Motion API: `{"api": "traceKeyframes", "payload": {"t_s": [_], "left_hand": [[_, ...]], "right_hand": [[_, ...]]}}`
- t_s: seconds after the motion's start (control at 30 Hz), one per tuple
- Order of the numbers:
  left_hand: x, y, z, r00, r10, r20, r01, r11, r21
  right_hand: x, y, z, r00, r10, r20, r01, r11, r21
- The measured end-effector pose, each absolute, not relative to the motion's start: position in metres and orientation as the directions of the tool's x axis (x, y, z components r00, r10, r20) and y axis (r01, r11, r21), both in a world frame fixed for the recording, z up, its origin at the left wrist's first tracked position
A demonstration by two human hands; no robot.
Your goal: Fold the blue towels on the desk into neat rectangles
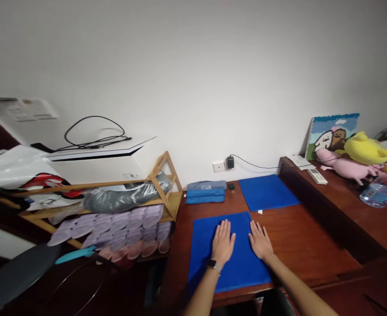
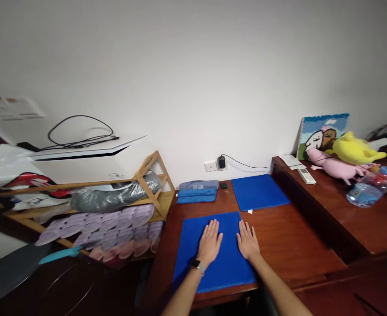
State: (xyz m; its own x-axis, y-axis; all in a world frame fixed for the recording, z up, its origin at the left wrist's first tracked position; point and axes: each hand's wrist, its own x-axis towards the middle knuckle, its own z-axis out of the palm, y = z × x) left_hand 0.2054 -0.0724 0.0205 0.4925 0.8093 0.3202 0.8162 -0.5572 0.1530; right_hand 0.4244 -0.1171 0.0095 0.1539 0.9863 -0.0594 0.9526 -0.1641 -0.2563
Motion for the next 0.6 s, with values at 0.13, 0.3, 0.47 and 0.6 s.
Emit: {"api": "traceKeyframes", "payload": {"t_s": [0.13, 0.3, 0.47, 0.6], "left_hand": [[0.278, -0.094, 0.013, 0.567, 0.791, 0.229, 0.758, -0.61, 0.229], [0.3, -0.095, 0.009, 0.581, 0.798, 0.158, 0.746, -0.6, 0.288], [0.28, -0.089, 0.016, 0.591, 0.799, 0.109, 0.759, -0.596, 0.262], [0.206, -0.079, 0.01, 0.484, 0.869, 0.101, 0.847, -0.494, 0.194]], "right_hand": [[0.422, -0.125, 0.01, 0.112, 0.993, -0.042, 0.968, -0.118, -0.221], [0.424, -0.124, 0.011, 0.033, 0.999, -0.004, 0.98, -0.033, -0.195], [0.424, -0.122, 0.014, 0.06, 0.997, -0.042, 0.965, -0.069, -0.254], [0.423, -0.121, 0.013, 0.091, 0.995, -0.041, 0.952, -0.1, -0.288]]}}
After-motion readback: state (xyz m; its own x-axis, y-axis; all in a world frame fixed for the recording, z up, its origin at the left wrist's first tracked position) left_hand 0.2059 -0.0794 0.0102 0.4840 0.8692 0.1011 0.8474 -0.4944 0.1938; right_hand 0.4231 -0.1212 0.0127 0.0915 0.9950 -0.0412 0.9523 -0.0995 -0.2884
